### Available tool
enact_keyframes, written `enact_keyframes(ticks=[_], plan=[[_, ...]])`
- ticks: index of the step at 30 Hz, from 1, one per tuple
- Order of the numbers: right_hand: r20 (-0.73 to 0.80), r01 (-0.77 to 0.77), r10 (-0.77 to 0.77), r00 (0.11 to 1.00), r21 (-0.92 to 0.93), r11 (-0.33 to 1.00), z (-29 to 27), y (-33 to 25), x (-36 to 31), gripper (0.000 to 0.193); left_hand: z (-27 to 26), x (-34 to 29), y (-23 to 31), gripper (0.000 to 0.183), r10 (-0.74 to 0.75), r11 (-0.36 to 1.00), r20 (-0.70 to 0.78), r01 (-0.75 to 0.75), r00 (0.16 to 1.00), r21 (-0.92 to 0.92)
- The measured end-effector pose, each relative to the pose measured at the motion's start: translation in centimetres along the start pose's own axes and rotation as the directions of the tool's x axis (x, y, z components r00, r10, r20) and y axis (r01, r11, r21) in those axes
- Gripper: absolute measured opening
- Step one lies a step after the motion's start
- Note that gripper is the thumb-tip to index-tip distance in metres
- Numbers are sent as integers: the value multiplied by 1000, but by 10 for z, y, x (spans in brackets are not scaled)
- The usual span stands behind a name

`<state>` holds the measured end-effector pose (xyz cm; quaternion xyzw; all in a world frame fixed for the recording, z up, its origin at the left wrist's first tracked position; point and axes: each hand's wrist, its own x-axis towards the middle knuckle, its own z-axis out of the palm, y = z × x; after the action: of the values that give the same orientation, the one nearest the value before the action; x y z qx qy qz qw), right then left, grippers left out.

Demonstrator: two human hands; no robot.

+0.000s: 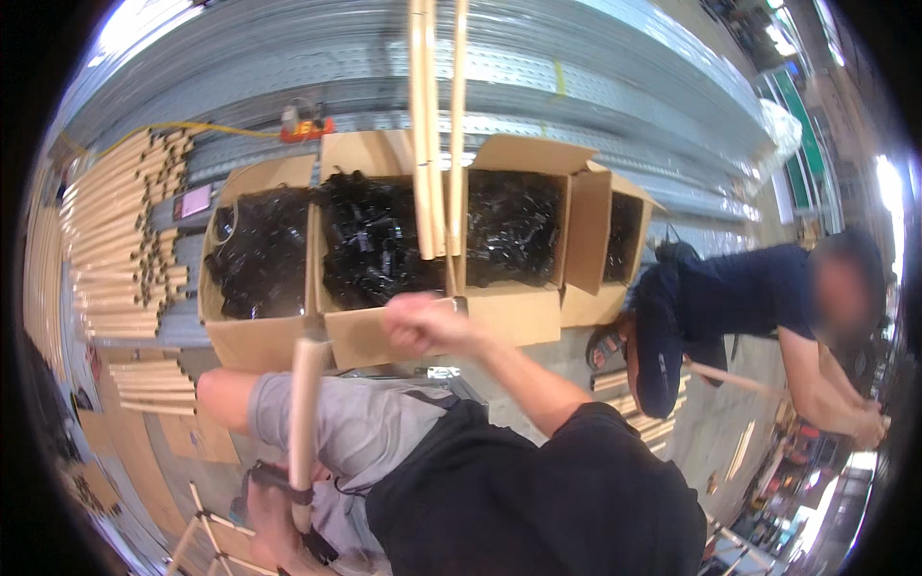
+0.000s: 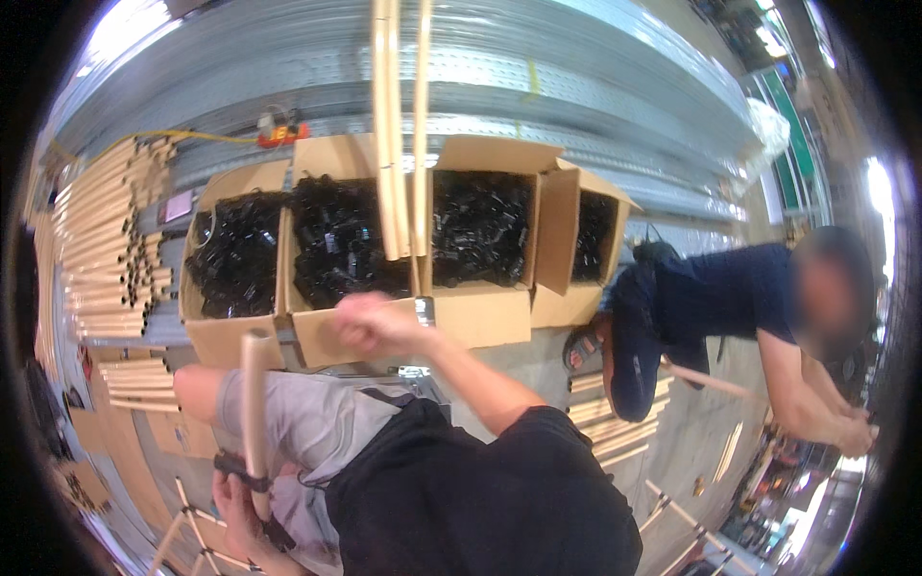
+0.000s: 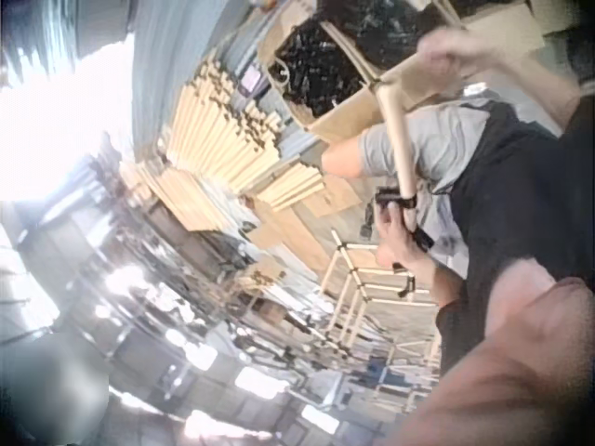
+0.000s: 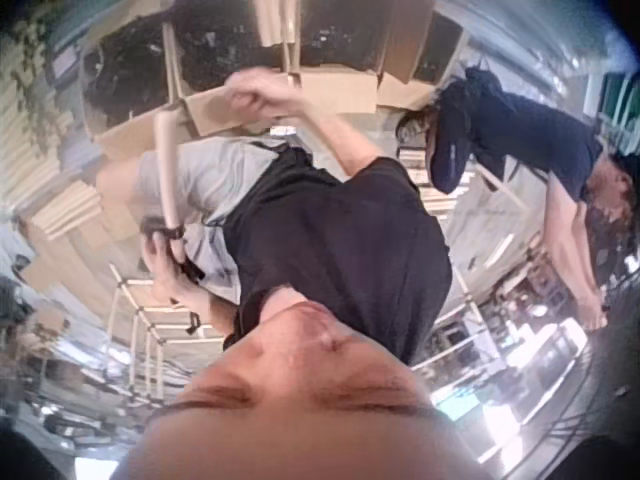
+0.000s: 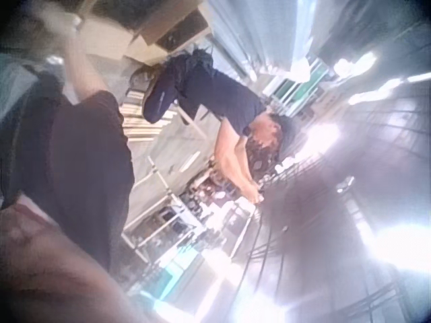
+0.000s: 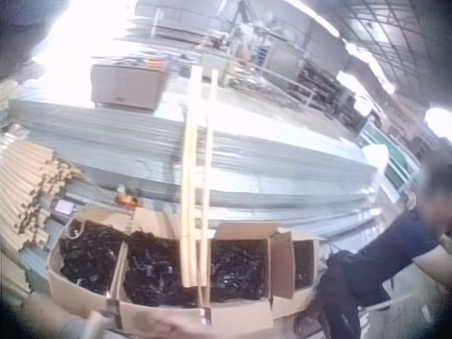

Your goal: The person attaches plastic joint connectors onto wooden poles and joins them together to assemble large rectangular wooden structures.

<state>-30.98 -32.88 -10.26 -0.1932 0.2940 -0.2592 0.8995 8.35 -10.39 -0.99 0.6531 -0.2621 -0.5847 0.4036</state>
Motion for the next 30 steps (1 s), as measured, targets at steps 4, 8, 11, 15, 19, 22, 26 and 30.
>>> enact_keyframes(ticks=[4, 8, 11, 15, 19, 22, 26, 30], plan=[[-656, 228, -586, 476, -552, 802, -126, -68, -113, 17, -29, -3, 0, 47, 17, 1000, -164, -20, 986, -20], [-741, 487, -582, -335, -665, 566, -303, -61, -232, 29, 25, -2, 21, 40, 10, 976, -643, -147, 766, -161], [-905, 397, -362, -223, -424, 814, -403, -19, -298, 43, -10, 5, 2, 34, 33, 999, -344, -28, 938, 20], [-956, 190, -240, -170, -271, 944, -401, -23, -258, 53, 33, -5, 22, 34, 12, 996, -414, 27, 910, 89], [-976, 352, -116, -184, -176, 919, -460, -56, -229, 45, 17, 12, -16, 41, 78, 990, -495, -8, 866, 142], [-905, -110, -366, -219, -349, 930, -459, -64, -191, 42, 90, 5, 30, 48, 6, 984, -566, 95, 824, 149], [-908, -167, -418, 11, -414, 895, -479, -69, -170, 40, 62, 0, 17, 74, 130, 973, -410, -38, 903, 226], [-925, -136, -371, 88, -380, 915, -489, -74, -174, 39, 89, 1, 29, 75, 72, 997, -265, -79, 961, -15]])
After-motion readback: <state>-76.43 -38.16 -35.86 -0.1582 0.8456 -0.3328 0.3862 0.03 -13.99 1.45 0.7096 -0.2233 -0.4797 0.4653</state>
